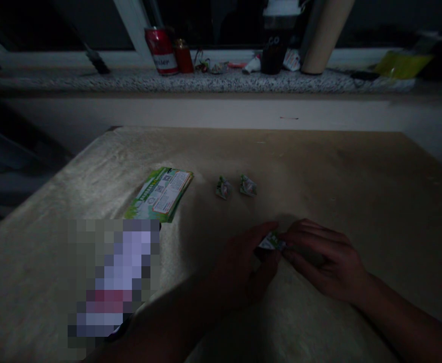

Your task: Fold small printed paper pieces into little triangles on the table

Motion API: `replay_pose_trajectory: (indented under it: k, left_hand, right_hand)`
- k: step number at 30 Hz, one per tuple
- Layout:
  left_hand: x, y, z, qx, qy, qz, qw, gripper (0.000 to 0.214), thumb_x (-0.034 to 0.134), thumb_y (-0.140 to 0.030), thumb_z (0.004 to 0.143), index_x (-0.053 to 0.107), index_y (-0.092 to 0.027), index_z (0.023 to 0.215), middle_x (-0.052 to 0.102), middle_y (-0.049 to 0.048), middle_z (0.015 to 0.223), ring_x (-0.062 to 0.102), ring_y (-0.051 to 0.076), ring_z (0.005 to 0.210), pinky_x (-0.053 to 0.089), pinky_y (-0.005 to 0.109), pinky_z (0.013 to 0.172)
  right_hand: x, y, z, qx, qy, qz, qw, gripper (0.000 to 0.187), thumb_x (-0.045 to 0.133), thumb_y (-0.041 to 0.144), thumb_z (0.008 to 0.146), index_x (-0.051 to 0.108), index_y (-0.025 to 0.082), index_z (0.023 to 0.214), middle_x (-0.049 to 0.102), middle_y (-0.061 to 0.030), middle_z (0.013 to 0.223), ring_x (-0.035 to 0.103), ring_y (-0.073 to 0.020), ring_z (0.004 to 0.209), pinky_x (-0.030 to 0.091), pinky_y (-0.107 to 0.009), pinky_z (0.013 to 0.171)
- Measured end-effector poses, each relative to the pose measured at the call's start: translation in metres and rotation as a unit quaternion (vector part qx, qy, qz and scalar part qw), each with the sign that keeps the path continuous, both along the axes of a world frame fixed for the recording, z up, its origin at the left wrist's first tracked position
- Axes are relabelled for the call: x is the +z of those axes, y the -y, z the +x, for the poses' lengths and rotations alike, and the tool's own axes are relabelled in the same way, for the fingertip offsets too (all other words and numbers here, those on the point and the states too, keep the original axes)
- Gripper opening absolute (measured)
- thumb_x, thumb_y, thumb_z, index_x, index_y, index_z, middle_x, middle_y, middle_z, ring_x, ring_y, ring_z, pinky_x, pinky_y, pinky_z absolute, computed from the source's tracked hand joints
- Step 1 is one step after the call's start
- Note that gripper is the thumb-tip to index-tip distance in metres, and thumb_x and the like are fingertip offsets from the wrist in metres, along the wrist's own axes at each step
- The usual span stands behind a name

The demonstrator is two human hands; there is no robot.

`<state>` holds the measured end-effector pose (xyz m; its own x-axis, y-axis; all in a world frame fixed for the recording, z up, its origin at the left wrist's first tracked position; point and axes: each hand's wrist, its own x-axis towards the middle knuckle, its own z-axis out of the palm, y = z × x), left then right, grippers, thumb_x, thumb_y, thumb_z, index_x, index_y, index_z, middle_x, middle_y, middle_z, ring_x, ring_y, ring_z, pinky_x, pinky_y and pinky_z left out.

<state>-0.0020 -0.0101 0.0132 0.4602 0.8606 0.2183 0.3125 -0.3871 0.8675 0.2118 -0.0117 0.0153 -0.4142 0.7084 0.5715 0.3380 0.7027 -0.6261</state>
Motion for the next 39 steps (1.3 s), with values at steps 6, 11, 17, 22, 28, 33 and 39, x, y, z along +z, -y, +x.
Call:
replay_pose_trajectory:
  k: [6,11,17,22,28,33,39]
  left_hand:
    - [-0.0028,-0.0006,0.0006,-0.007,-0.001,0.021,1.0,0.043,0.056,-0.03,0.098,0.059,-0.014,0.137,0.077,0.0126,0.121,0.075,0.022,0.099,0.061,0.036,0.091]
    - [-0.005,0.0003,0.0017,-0.008,0.001,0.032,0.999,0.043,0.056,-0.028,0.098,0.058,-0.015,0.139,0.076,0.0119,0.121,0.075,0.021,0.098,0.061,0.035,0.089]
    - [-0.0012,-0.0004,0.0015,-0.009,-0.006,0.022,1.0,0.042,0.055,-0.028,0.097,0.059,-0.013,0.137,0.077,0.0126,0.121,0.075,0.021,0.099,0.061,0.035,0.092]
    - [-0.0003,-0.0019,0.0021,-0.026,-0.003,0.03,0.999,0.041,0.056,-0.025,0.096,0.058,-0.015,0.135,0.076,0.012,0.123,0.074,0.022,0.103,0.061,0.035,0.092]
    - [-0.004,-0.0002,0.0038,-0.039,-0.021,0.048,0.998,0.044,0.055,-0.026,0.097,0.053,-0.017,0.14,0.077,0.0107,0.113,0.075,0.02,0.084,0.062,0.034,0.08]
    - [-0.009,0.0027,0.0053,-0.021,-0.024,0.061,0.998,0.055,0.057,-0.025,0.096,0.043,-0.016,0.148,0.074,0.0138,0.124,0.075,0.024,0.1,0.061,0.038,0.088]
    - [-0.0053,0.0021,0.0061,-0.054,-0.031,0.07,0.996,0.06,0.058,-0.021,0.092,0.04,-0.019,0.15,0.073,0.0126,0.12,0.074,0.024,0.095,0.06,0.037,0.083]
  right_hand:
    - [0.0014,0.0,0.0002,0.004,-0.002,-0.015,1.0,0.027,0.066,0.003,0.09,0.072,0.017,0.113,0.074,-0.0071,0.084,0.068,-0.0213,0.075,0.057,-0.037,0.064]
    - [0.0011,0.0,0.0005,-0.006,0.001,-0.017,1.0,0.024,0.065,0.004,0.091,0.072,0.018,0.11,0.074,-0.0073,0.083,0.069,-0.0212,0.073,0.057,-0.037,0.064]
    - [-0.0009,0.0003,0.0014,-0.018,0.014,-0.006,1.0,0.024,0.065,0.005,0.092,0.07,0.018,0.111,0.073,-0.0071,0.082,0.07,-0.0222,0.075,0.058,-0.037,0.064]
    - [-0.0037,0.0007,0.0021,-0.031,0.005,0.008,0.999,0.031,0.064,0.003,0.091,0.066,0.019,0.118,0.073,-0.0058,0.082,0.071,-0.0215,0.075,0.059,-0.035,0.065]
    - [-0.0033,0.0032,0.0014,-0.074,0.038,0.013,0.996,0.027,0.062,0.008,0.093,0.061,0.021,0.116,0.072,-0.0044,0.082,0.07,-0.0194,0.072,0.057,-0.031,0.061]
    - [0.0015,0.0032,-0.0008,-0.085,0.081,0.037,0.992,0.025,0.06,0.012,0.094,0.058,0.018,0.118,0.069,-0.0034,0.076,0.068,-0.0187,0.065,0.056,-0.031,0.058]
    - [-0.0002,0.003,-0.0022,-0.078,0.091,0.0,0.993,0.014,0.064,0.015,0.087,0.057,0.023,0.097,0.071,-0.0018,0.076,0.071,-0.0192,0.065,0.058,-0.031,0.059]
